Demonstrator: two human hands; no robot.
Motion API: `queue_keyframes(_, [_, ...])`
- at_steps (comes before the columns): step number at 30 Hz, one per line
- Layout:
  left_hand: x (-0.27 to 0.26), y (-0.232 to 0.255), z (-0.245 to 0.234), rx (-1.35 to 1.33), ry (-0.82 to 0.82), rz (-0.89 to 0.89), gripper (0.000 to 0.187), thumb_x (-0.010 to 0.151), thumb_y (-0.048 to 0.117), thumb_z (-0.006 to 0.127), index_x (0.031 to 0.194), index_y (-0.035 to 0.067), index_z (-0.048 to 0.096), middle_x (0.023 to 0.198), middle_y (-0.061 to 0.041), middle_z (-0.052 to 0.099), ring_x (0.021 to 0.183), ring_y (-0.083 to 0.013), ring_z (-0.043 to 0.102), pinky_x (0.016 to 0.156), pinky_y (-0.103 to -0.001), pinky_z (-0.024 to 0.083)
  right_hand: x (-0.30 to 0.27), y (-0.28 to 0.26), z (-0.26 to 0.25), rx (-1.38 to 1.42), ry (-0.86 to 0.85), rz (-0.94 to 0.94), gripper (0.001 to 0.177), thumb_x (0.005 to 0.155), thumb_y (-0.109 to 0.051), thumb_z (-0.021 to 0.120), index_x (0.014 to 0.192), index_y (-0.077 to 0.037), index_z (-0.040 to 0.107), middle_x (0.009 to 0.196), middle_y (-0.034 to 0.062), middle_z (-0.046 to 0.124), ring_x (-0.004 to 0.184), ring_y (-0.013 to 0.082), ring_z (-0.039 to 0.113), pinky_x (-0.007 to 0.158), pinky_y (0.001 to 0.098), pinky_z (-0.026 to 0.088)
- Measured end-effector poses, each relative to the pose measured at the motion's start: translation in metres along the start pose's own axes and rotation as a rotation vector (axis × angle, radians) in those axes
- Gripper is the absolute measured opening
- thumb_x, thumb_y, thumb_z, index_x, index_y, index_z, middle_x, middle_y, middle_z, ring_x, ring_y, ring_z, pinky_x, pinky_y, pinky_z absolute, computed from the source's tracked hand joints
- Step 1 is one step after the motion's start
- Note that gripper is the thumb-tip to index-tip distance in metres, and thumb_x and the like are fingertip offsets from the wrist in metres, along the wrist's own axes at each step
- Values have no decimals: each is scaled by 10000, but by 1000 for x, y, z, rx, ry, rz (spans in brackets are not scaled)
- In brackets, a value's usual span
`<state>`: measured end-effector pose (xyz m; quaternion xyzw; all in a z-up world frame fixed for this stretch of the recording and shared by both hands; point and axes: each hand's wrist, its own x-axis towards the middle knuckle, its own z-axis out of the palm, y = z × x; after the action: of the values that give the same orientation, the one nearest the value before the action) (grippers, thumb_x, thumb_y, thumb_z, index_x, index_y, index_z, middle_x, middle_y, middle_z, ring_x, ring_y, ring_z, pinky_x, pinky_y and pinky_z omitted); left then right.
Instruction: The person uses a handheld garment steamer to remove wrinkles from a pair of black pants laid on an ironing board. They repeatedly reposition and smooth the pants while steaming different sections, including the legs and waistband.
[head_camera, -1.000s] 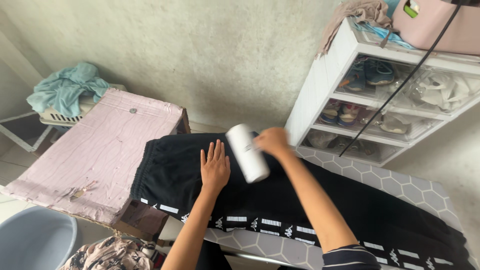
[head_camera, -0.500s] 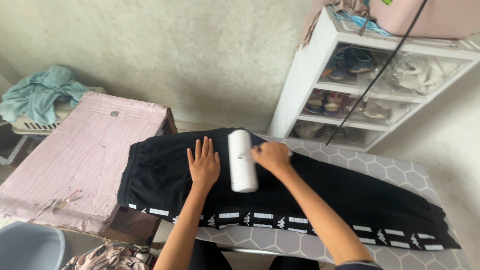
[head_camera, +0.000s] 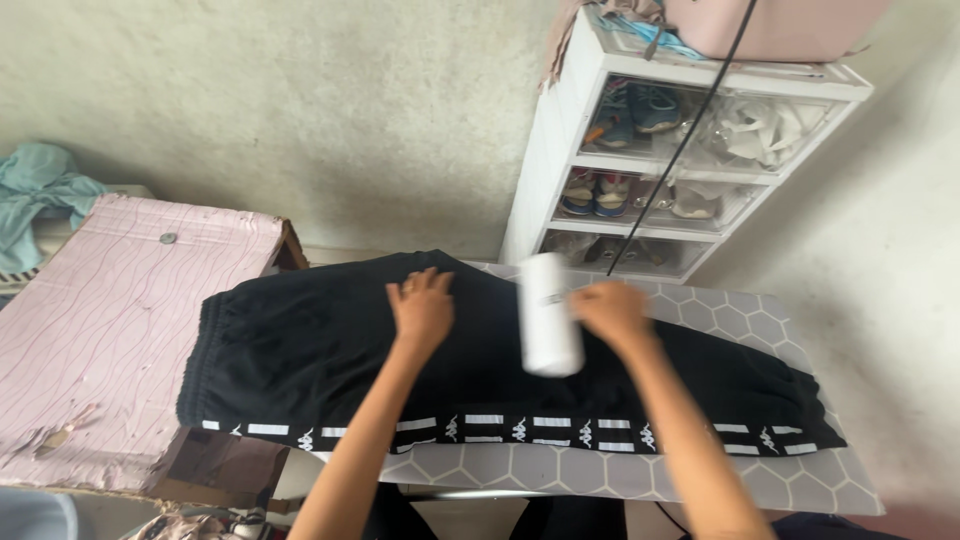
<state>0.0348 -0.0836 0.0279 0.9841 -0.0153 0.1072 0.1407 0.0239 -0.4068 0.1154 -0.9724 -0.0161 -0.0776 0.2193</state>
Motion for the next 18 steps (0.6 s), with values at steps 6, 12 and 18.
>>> queue_keyframes(6, [5, 12, 24, 121, 300, 131, 508, 958, 370, 525, 1450, 249, 563, 1577, -35, 443, 1481, -414, 327, 1057, -832, 107, -20, -50, 36, -274, -80, -89, 411, 884, -514, 595, 730, -186, 789, 632, 62, 697, 587, 254, 682, 593, 407, 538])
queue_keyframes(12, [2, 10, 24, 61, 269, 79, 487, 997, 402, 487, 1454, 253, 562, 1576, -34, 441, 1496, -452, 280, 1067, -848, 87, -52, 140, -58, -462, -60, 310, 531, 875, -582, 508, 745, -151, 789, 694, 101, 735, 662, 299, 707, 649, 447, 539])
queue_keyframes(18, [-4, 19, 16, 35, 295, 80, 505, 981, 372, 495, 1451, 201, 564, 1561, -66, 458, 1466, -472, 285, 1083, -802, 109, -78, 193, -88, -468, 68, 439, 505, 934, -505, 496, 815, -143, 827, 727, 111, 743, 693, 322, 709, 667, 453, 537])
